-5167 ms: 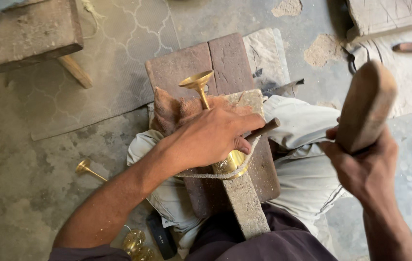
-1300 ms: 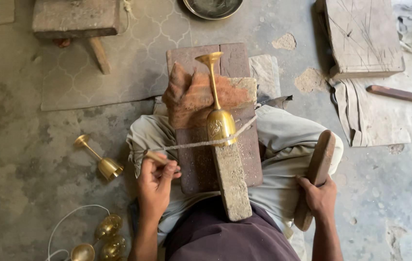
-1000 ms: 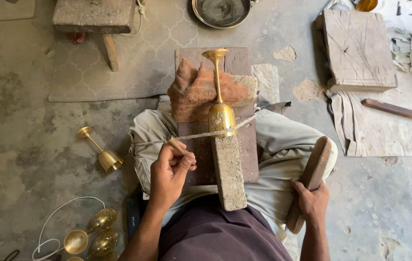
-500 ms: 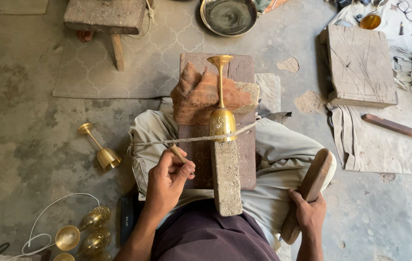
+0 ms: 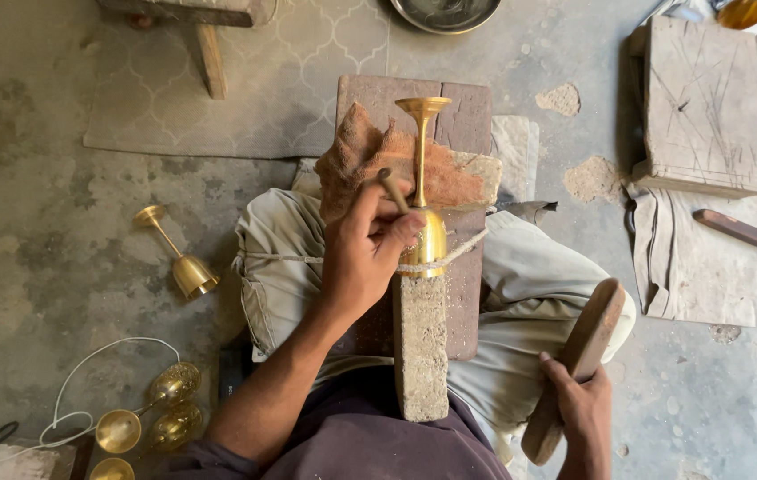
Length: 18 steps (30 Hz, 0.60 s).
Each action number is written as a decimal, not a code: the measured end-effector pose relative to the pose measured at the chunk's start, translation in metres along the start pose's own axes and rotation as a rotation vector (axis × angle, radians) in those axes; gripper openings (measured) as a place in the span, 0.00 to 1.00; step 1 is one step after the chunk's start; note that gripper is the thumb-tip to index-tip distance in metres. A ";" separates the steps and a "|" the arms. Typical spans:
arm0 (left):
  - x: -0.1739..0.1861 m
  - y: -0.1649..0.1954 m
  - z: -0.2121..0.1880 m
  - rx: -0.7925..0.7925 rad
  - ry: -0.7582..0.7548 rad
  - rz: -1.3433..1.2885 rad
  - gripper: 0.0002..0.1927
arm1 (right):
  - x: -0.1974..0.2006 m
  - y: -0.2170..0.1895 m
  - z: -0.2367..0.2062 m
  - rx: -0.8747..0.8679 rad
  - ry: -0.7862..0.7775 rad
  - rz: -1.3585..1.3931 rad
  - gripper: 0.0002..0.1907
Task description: The person sits on the floor and holds a small punch against the surface of a brass goblet resting on a stone block, striking the punch with a wooden mallet to work the metal surface. They reposition the punch and rotate the goblet between strikes, with other finished brass goblets lying nearby.
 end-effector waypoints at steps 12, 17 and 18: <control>0.001 -0.001 0.025 0.001 -0.027 0.376 0.14 | 0.005 -0.293 -0.030 0.835 -0.015 -0.496 0.29; 0.000 0.003 0.025 0.002 -0.057 0.365 0.14 | -0.040 -0.380 -0.061 1.147 -0.106 -0.643 0.18; -0.001 0.004 0.026 0.001 -0.069 0.388 0.13 | -0.051 -0.387 -0.066 1.228 -0.011 -0.932 0.17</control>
Point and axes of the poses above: each hand's wrist, its own z-axis towards the middle knuckle, its own x-axis out of the back of the hand, y = z × x, the point moved 5 cm from there along z, towards the middle knuckle, and after that the axes turned 7 degrees about -y, right-handed, at the moved point
